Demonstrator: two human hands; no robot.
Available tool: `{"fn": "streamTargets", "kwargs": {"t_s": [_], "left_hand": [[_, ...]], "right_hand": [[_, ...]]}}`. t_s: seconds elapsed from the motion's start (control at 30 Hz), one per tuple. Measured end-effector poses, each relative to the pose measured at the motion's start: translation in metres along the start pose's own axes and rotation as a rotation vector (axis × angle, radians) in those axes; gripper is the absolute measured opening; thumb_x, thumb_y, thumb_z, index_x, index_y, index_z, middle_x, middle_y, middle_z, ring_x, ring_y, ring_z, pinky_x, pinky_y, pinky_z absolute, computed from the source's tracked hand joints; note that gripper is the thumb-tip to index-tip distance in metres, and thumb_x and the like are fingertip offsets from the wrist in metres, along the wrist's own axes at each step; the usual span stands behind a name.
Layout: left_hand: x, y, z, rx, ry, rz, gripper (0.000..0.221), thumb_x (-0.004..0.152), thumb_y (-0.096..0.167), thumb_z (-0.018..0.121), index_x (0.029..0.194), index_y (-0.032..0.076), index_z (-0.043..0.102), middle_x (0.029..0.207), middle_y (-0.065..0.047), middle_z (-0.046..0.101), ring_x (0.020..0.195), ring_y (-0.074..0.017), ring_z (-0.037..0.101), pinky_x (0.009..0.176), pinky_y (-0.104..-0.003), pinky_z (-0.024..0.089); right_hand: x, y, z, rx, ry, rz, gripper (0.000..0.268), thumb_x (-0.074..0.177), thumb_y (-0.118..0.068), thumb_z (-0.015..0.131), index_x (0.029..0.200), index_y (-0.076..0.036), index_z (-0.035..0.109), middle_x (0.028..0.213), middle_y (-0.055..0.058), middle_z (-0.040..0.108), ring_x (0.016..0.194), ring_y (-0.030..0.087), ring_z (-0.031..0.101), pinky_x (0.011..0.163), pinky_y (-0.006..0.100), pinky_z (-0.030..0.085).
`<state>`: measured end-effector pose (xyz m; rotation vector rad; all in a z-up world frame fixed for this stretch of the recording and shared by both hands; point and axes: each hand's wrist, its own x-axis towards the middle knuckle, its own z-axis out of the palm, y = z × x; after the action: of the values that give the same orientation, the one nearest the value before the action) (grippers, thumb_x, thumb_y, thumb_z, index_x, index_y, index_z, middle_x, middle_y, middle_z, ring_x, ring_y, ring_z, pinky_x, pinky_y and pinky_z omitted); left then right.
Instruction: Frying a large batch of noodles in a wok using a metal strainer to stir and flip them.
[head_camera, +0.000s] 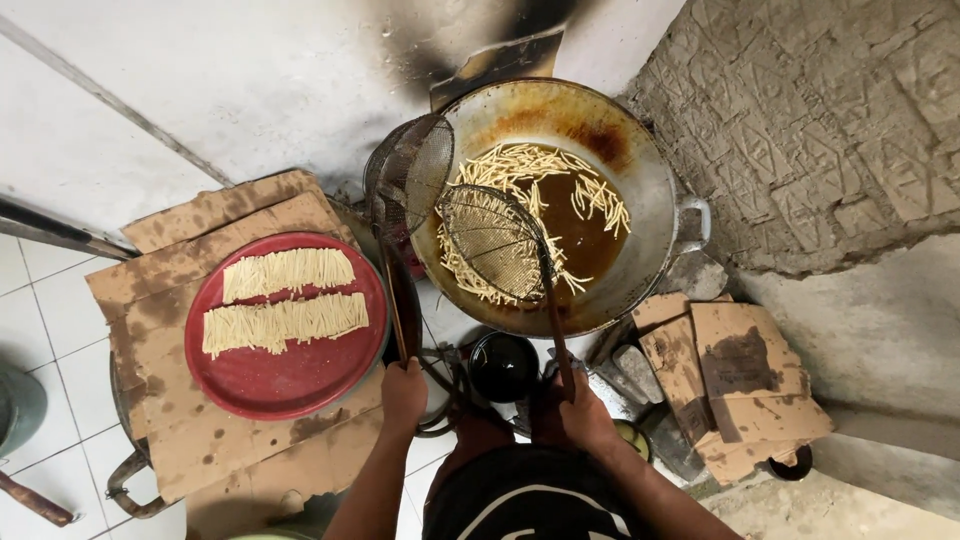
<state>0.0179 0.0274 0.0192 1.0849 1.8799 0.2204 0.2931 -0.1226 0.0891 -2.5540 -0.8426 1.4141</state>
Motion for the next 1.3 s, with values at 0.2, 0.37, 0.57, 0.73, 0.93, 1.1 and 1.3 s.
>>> {"fn": "streamTargets", "kwargs": {"t_s": [0.2, 0.37, 0.57, 0.73, 0.93, 1.1, 1.3], "left_hand": [[-0.010, 0.014, -0.003, -0.020, 0.014, -0.010, 0.049, 0.103, 0.038, 0.048, 0.121, -0.004, 0.065, 0.120, -0.026, 0.071, 0.112, -0.0478, 0.065, 0.093, -0.055, 0.048], [-0.023, 0.020, 0.000, -0.035, -0.015, 0.006, 0.056, 0.106, 0.036, 0.046, 0.133, -0.012, 0.055, 0.125, -0.034, 0.064, 0.117, -0.0514, 0.062, 0.094, -0.059, 0.052], [-0.044, 0.052, 0.008, -0.073, -0.018, 0.012, 0.063, 0.109, 0.036, 0.045, 0.141, -0.018, 0.045, 0.128, -0.042, 0.058, 0.122, -0.0545, 0.059, 0.096, -0.063, 0.055], [-0.035, 0.049, 0.031, -0.094, 0.003, -0.035, 0.067, 0.108, 0.039, 0.047, 0.142, -0.018, 0.046, 0.134, -0.042, 0.056, 0.127, -0.0555, 0.056, 0.100, -0.065, 0.052], [-0.015, 0.050, 0.066, -0.108, 0.046, -0.012, 0.053, 0.109, 0.032, 0.047, 0.131, -0.015, 0.055, 0.120, -0.038, 0.064, 0.112, -0.0517, 0.066, 0.086, -0.060, 0.059], [0.014, 0.046, 0.094, 0.005, 0.056, 0.029, 0.043, 0.110, 0.027, 0.048, 0.125, -0.012, 0.057, 0.110, -0.030, 0.067, 0.103, -0.0412, 0.072, 0.077, -0.050, 0.063], [0.021, 0.044, 0.118, -0.019, 0.075, 0.041, 0.049, 0.108, 0.030, 0.049, 0.119, -0.017, 0.056, 0.101, -0.036, 0.066, 0.095, -0.0479, 0.072, 0.068, -0.052, 0.063]], "right_hand": [[-0.031, -0.033, -0.027, 0.181, -0.049, 0.047, 0.077, 0.079, -0.006, 0.044, 0.151, -0.033, 0.050, 0.125, 0.008, 0.074, 0.111, 0.030, 0.071, 0.099, 0.040, 0.055], [0.070, 0.014, -0.003, 0.272, 0.044, -0.031, 0.068, 0.083, -0.013, 0.050, 0.151, -0.021, 0.052, 0.131, 0.020, 0.069, 0.120, 0.040, 0.066, 0.100, 0.047, 0.053], [0.142, 0.015, -0.019, 0.360, 0.107, -0.037, 0.073, 0.076, -0.013, 0.055, 0.149, -0.019, 0.057, 0.118, 0.027, 0.072, 0.114, 0.044, 0.069, 0.090, 0.053, 0.056], [0.110, -0.008, -0.057, 0.286, 0.095, -0.039, 0.080, 0.072, -0.015, 0.060, 0.152, -0.020, 0.055, 0.124, 0.026, 0.071, 0.123, 0.041, 0.066, 0.098, 0.051, 0.054], [0.147, -0.028, -0.067, 0.248, 0.057, -0.086, 0.071, 0.089, -0.029, 0.054, 0.159, -0.023, 0.042, 0.137, 0.026, 0.064, 0.130, 0.045, 0.059, 0.108, 0.058, 0.048], [0.095, -0.048, -0.116, 0.252, -0.113, -0.118, 0.074, 0.093, -0.011, 0.045, 0.165, -0.012, 0.028, 0.145, 0.032, 0.053, 0.124, 0.050, 0.060, 0.100, 0.063, 0.051], [0.075, 0.034, -0.149, 0.219, -0.015, -0.132, 0.080, 0.080, -0.013, 0.055, 0.160, -0.018, 0.044, 0.140, 0.033, 0.060, 0.127, 0.051, 0.060, 0.100, 0.055, 0.054]]}}
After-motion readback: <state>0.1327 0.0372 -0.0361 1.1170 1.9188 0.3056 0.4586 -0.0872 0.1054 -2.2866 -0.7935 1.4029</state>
